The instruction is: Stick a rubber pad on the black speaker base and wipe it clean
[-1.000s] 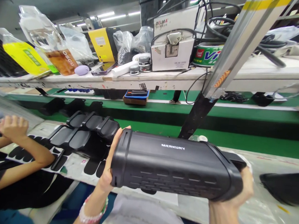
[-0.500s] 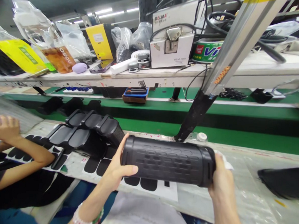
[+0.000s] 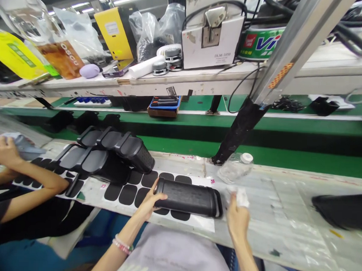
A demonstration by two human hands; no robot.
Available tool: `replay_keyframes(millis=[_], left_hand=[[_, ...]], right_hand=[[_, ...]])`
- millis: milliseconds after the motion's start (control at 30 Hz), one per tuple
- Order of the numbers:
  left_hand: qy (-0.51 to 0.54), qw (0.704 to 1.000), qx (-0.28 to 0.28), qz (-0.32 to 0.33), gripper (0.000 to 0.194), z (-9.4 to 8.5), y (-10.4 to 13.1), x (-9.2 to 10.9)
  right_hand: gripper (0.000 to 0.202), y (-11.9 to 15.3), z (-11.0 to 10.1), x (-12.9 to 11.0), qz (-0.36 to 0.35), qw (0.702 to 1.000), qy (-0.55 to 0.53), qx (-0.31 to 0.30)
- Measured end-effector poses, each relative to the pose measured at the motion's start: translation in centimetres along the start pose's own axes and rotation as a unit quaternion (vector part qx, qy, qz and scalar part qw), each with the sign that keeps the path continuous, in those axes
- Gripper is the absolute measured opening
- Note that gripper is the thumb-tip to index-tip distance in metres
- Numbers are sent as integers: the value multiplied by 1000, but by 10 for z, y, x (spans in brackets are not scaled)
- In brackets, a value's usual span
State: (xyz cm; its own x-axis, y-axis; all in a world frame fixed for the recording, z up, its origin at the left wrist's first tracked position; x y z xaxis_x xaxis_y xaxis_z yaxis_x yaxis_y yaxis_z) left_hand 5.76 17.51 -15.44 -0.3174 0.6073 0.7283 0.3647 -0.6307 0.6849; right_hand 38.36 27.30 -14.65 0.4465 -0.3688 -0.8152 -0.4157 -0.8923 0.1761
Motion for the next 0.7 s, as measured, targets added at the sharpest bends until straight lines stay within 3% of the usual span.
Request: replay_keyframes(millis=[100, 200, 267, 333, 400, 500, 600, 700], left_hand=[[-15, 1000, -5, 10, 100, 1, -1, 4], [-28, 999, -1, 24, 101, 4, 2, 8], [-41, 998, 10, 36, 104, 5, 5, 11], [-52, 997, 19, 61, 106, 7, 8, 16], [-54, 994, 21, 89, 106, 11, 10, 23], [-49, 993, 23, 104, 105, 12, 9, 27], [-46, 994, 27, 100, 99, 9, 5, 27], [-46, 993, 15, 105, 97, 11, 2, 29]], right_hand=[[74, 53, 54, -62, -148, 975, -45, -157], [51, 118, 114, -121, -310, 887, -53, -337], [45, 138, 136, -146, -397, 834, -11, -382], [46, 129, 144, -155, -407, 837, 34, -363], [51, 111, 139, -153, -370, 867, 48, -330], [52, 103, 123, -134, -355, 878, 43, -317], [49, 82, 98, -96, -323, 902, 33, -286], [45, 26, 62, -43, -216, 956, 39, -196]])
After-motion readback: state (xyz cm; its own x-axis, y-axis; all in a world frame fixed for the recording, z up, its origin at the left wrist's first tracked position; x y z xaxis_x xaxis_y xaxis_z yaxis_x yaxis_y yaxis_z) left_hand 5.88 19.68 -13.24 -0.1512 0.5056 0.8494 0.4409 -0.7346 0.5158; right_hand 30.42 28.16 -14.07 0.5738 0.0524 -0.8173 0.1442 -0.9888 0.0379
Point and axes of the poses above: each hand's wrist, its own y-axis away from the middle knuckle, its own z-axis out of the palm, x = y × z, the point moved 10 cm from there along -y, towards the middle knuckle, and after that the axes turned 8 degrees about x, right-handed, at the moved point
